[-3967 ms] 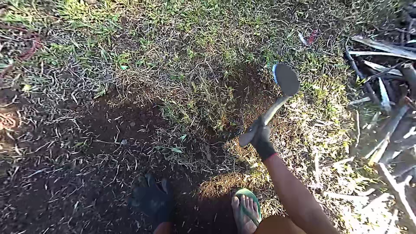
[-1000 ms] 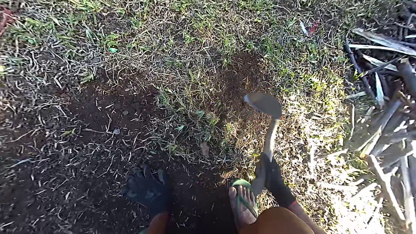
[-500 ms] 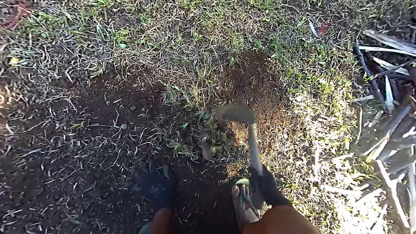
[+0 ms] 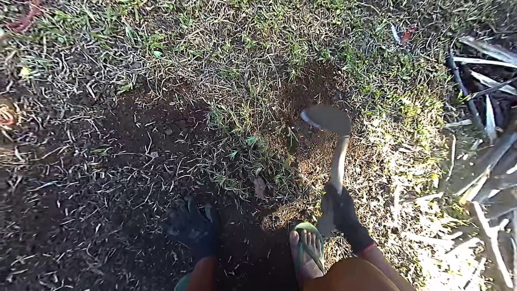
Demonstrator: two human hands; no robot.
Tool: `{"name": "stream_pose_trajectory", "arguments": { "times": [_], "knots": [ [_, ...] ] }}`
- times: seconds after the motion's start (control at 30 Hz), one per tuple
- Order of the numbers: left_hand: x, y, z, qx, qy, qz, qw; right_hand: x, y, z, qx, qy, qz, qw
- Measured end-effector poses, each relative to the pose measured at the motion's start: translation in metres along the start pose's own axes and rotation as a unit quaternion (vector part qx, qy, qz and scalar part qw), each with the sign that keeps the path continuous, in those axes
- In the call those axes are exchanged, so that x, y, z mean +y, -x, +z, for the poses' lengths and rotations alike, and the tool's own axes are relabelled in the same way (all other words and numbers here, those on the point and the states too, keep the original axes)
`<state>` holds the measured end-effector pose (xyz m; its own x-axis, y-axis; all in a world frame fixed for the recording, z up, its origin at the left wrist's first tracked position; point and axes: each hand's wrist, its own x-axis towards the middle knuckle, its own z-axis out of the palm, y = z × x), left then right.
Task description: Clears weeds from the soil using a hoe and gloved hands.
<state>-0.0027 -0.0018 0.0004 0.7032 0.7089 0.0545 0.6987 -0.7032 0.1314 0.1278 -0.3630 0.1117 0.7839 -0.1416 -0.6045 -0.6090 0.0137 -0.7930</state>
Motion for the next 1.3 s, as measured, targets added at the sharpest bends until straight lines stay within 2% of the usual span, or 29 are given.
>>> {"name": "stream_pose_trajectory", "arguments": {
  "times": [0.1,0.17,0.2,0.27,0.33,0.43,0.57,0.67,0.73,0.8,0.9,1.0,1.07,1.13,1.2,1.27,1.3],
  "knots": [
    [0.002,-0.001,-0.002,0.003,-0.006,0.001,1.000,-0.031,-0.035,0.024,0.063,-0.175,-0.080,0.979],
    [0.001,0.000,0.000,0.004,-0.006,-0.001,1.000,-0.027,-0.055,0.047,0.064,-0.235,-0.091,0.966],
    [0.001,0.000,0.000,0.004,-0.005,-0.002,1.000,-0.013,-0.057,0.055,0.046,-0.200,-0.080,0.976],
    [0.002,0.000,-0.001,0.003,-0.005,0.002,1.000,0.016,-0.044,0.052,-0.056,-0.023,-0.013,0.998],
    [0.001,-0.001,0.000,0.004,-0.007,0.004,1.000,0.018,-0.031,0.043,-0.121,0.051,0.048,0.990],
    [0.000,0.001,0.000,0.003,-0.014,0.004,1.000,-0.004,-0.024,0.030,-0.091,0.044,0.014,0.995],
    [-0.001,0.001,0.002,0.003,-0.020,-0.002,1.000,-0.045,-0.050,0.043,0.015,-0.118,-0.086,0.989],
    [0.001,0.001,0.000,0.004,-0.003,0.000,1.000,-0.044,-0.077,0.065,0.051,-0.204,-0.088,0.974],
    [0.001,0.000,-0.001,0.004,0.000,0.001,1.000,-0.011,-0.071,0.064,-0.017,-0.092,-0.043,0.995],
    [0.001,-0.001,0.000,0.005,-0.003,0.001,1.000,0.009,-0.052,0.048,-0.083,0.033,0.026,0.996],
    [0.001,0.001,0.000,0.003,-0.001,0.001,1.000,-0.003,-0.033,0.016,-0.073,0.053,0.029,0.996],
    [0.002,0.000,-0.001,-0.002,-0.004,0.001,1.000,-0.027,-0.040,0.010,-0.027,-0.040,-0.033,0.998],
    [0.002,-0.001,-0.002,-0.001,-0.008,0.001,1.000,-0.041,-0.060,0.026,0.012,-0.164,-0.078,0.983],
    [0.001,-0.001,-0.001,-0.003,-0.006,-0.001,1.000,-0.038,-0.079,0.049,0.034,-0.221,-0.099,0.970],
    [0.001,0.000,0.000,-0.002,-0.005,-0.001,1.000,-0.008,-0.075,0.058,-0.023,-0.130,-0.082,0.988],
    [0.002,-0.001,-0.002,-0.001,-0.005,0.000,1.000,0.013,-0.047,0.046,-0.126,0.040,0.008,0.991],
    [0.003,-0.002,-0.003,-0.001,-0.005,-0.001,1.000,0.013,-0.036,0.038,-0.153,0.063,0.043,0.985]
  ]
}}
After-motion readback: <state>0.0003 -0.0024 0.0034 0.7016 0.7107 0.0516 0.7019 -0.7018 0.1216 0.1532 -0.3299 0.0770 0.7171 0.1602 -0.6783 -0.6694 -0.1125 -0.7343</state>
